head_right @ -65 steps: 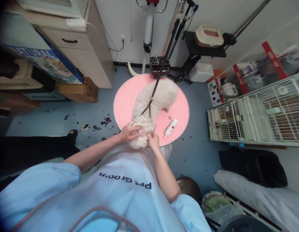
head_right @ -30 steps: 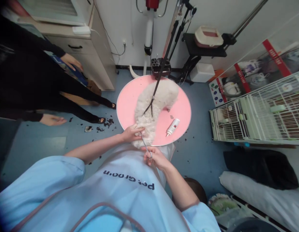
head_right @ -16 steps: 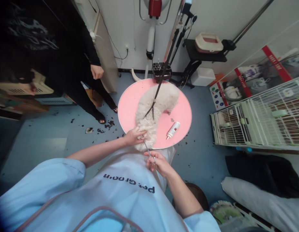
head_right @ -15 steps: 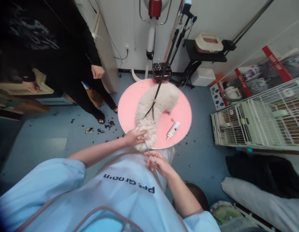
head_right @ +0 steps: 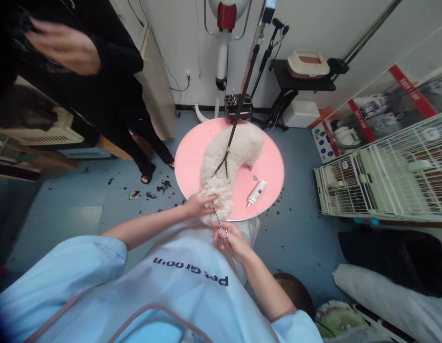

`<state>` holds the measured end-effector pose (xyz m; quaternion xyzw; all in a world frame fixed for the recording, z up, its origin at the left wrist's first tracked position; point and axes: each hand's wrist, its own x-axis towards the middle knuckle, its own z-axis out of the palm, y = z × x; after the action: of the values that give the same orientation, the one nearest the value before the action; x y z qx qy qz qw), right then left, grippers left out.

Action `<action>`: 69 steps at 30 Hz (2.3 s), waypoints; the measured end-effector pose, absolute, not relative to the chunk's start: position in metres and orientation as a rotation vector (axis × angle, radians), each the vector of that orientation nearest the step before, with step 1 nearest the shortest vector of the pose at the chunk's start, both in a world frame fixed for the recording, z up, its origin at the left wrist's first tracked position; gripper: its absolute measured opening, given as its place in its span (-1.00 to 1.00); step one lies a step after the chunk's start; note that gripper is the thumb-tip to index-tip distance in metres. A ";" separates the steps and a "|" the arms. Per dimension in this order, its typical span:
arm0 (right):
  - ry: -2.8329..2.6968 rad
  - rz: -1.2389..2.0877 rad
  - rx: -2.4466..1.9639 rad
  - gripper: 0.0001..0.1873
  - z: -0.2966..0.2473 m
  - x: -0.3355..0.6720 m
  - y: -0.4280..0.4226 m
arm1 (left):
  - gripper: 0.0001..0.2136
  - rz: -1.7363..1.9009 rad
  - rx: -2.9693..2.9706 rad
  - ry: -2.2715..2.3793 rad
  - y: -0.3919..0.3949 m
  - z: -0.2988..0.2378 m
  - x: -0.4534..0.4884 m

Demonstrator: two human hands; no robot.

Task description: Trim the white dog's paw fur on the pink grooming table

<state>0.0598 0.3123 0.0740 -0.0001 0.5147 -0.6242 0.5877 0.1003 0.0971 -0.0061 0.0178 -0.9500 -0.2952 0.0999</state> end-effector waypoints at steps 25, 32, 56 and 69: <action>1.263 -1.396 -0.101 -0.47 0.063 0.064 0.312 | -0.51 -0.832 0.077 -2.821 0.095 -0.006 0.099; 1.252 -1.385 -0.084 -0.50 0.071 0.068 0.324 | -0.52 -0.837 0.060 -2.817 0.097 -0.003 0.098; 1.165 -1.448 -0.008 -0.49 0.059 0.060 0.317 | -0.50 -0.788 0.101 -2.833 0.100 -0.003 0.096; 1.145 -1.537 -0.010 -0.53 0.069 0.065 0.325 | -0.50 -0.806 0.081 -2.784 0.099 -0.002 0.098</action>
<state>0.0650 0.3247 0.0685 -0.0045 0.4889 -0.6563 0.5747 0.0982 0.0990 -0.0025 0.0276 -0.9531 -0.2761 0.1208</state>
